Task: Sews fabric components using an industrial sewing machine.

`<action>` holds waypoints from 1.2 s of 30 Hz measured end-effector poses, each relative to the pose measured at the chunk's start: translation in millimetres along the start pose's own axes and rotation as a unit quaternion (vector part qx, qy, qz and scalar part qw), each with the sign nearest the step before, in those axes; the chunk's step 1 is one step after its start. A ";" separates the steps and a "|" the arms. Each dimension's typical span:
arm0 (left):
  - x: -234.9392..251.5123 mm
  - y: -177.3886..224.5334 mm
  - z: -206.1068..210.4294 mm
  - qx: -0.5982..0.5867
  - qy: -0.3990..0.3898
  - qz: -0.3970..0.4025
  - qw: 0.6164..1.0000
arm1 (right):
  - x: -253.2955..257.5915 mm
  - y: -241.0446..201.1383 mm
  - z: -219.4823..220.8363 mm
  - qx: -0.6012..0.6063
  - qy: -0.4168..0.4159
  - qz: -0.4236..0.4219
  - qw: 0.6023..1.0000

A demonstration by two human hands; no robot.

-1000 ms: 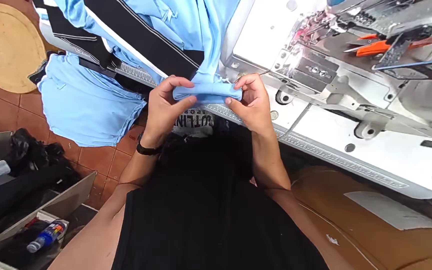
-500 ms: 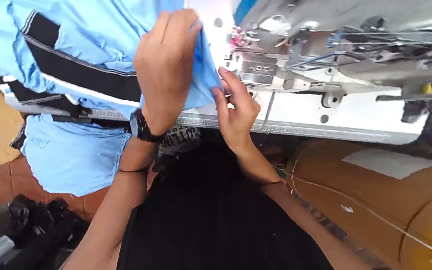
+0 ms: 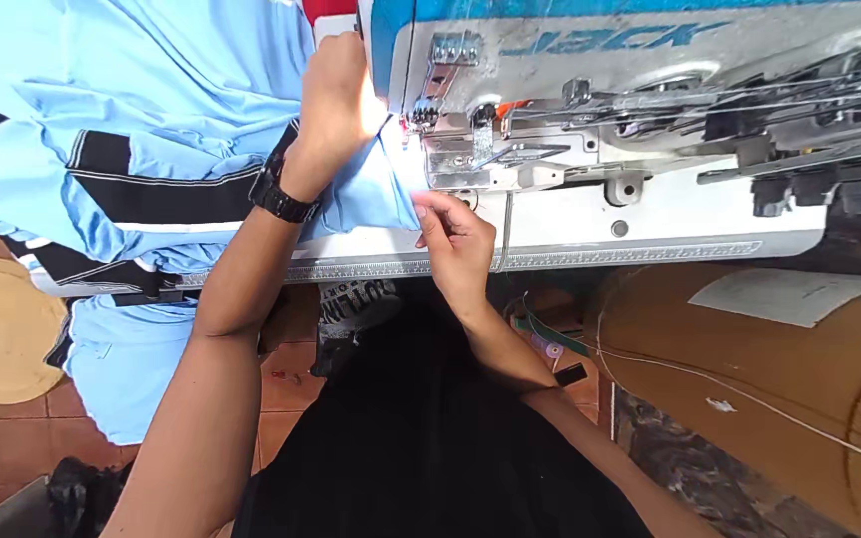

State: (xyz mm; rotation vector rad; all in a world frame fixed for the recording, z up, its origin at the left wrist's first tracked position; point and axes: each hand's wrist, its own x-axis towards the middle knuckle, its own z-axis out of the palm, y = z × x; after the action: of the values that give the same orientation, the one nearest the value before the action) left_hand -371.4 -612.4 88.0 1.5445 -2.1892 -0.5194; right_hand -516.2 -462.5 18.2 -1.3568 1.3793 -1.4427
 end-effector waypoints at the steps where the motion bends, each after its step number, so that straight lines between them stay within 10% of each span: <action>1: -1.4 -4.2 4.3 -0.016 0.018 0.027 0.999 | -0.1 0.3 1.7 -0.001 0.000 0.002 1.000; 9: -16.4 -8.5 -12.5 -0.040 0.064 0.093 0.993 | 5.9 0.9 -14.4 -0.052 -0.072 -0.064 0.994; 15: -60.9 -7.3 -24.0 0.054 -0.082 0.313 0.945 | 30.0 3.0 -42.1 -0.380 -0.075 -0.263 0.884; 22: -54.9 -1.9 -70.0 0.009 -0.132 0.458 0.879 | 81.3 -14.4 -41.7 -0.251 -0.337 -0.365 0.831; 36: -91.6 0.8 18.3 0.049 0.011 0.216 0.975 | 76.7 -36.1 -54.5 -0.024 -0.387 -0.303 0.870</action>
State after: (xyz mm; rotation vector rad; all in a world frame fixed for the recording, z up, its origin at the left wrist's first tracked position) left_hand -353.9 -524.2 62.3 1.0568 -2.4668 -0.2559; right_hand -577.9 -517.6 75.7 -2.2020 0.4718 -0.9862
